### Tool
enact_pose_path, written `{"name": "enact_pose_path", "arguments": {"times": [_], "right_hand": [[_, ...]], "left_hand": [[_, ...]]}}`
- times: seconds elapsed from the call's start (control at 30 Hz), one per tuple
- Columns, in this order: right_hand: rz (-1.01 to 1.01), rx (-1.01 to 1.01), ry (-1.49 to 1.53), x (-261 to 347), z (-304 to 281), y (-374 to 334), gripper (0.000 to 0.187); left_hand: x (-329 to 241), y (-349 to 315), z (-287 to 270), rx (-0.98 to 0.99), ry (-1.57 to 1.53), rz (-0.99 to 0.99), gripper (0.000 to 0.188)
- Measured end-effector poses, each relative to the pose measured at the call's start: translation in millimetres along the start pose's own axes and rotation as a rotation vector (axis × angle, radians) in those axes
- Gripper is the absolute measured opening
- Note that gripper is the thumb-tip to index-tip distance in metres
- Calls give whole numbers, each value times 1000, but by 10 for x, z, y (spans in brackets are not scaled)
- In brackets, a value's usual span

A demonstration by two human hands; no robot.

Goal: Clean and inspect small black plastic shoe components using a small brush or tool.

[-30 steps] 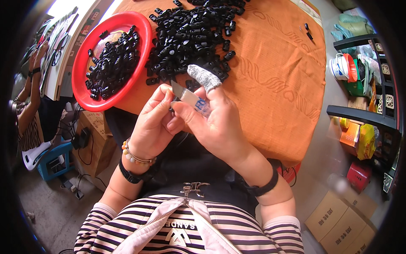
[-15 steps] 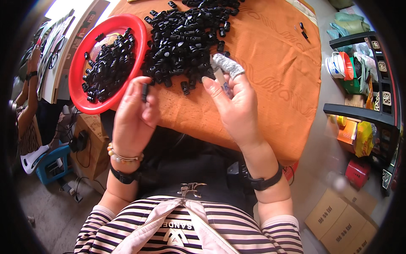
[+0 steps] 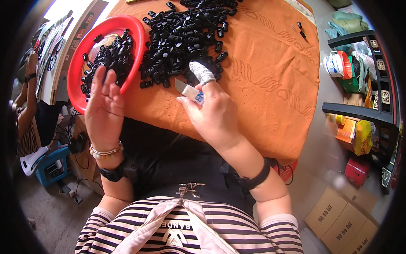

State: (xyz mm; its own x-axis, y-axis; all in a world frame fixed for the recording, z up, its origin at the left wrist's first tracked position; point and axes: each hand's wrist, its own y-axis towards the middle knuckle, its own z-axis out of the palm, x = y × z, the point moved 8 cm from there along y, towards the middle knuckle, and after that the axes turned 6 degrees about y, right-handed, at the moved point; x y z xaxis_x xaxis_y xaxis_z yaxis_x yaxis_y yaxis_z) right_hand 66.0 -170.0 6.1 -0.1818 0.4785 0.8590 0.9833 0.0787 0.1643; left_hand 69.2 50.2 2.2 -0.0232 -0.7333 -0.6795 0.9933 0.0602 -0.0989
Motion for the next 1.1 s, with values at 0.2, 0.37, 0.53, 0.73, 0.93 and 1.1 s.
{"name": "enact_pose_path", "arguments": {"times": [0.2, 0.37, 0.53, 0.73, 0.93, 1.1], "right_hand": [[-164, -77, -260, 101, 36, 35, 50], [-2, -20, -188, -36, 33, 52, 39], [-14, -65, -110, -35, -18, 67, 42], [-65, -79, -161, 19, -6, 83, 51], [-116, -62, -183, 19, 2, 82, 51], [43, 11, 432, -10, 46, 40, 49]], "left_hand": [[446, -152, 217, 36, 193, -242, 21], [629, -202, 235, 73, 299, -313, 21], [672, -206, 247, 54, 328, -331, 19], [704, -202, 267, 50, 348, -341, 19], [715, -201, 263, 51, 371, -331, 19], [719, -245, 277, 69, 475, -360, 20]]}}
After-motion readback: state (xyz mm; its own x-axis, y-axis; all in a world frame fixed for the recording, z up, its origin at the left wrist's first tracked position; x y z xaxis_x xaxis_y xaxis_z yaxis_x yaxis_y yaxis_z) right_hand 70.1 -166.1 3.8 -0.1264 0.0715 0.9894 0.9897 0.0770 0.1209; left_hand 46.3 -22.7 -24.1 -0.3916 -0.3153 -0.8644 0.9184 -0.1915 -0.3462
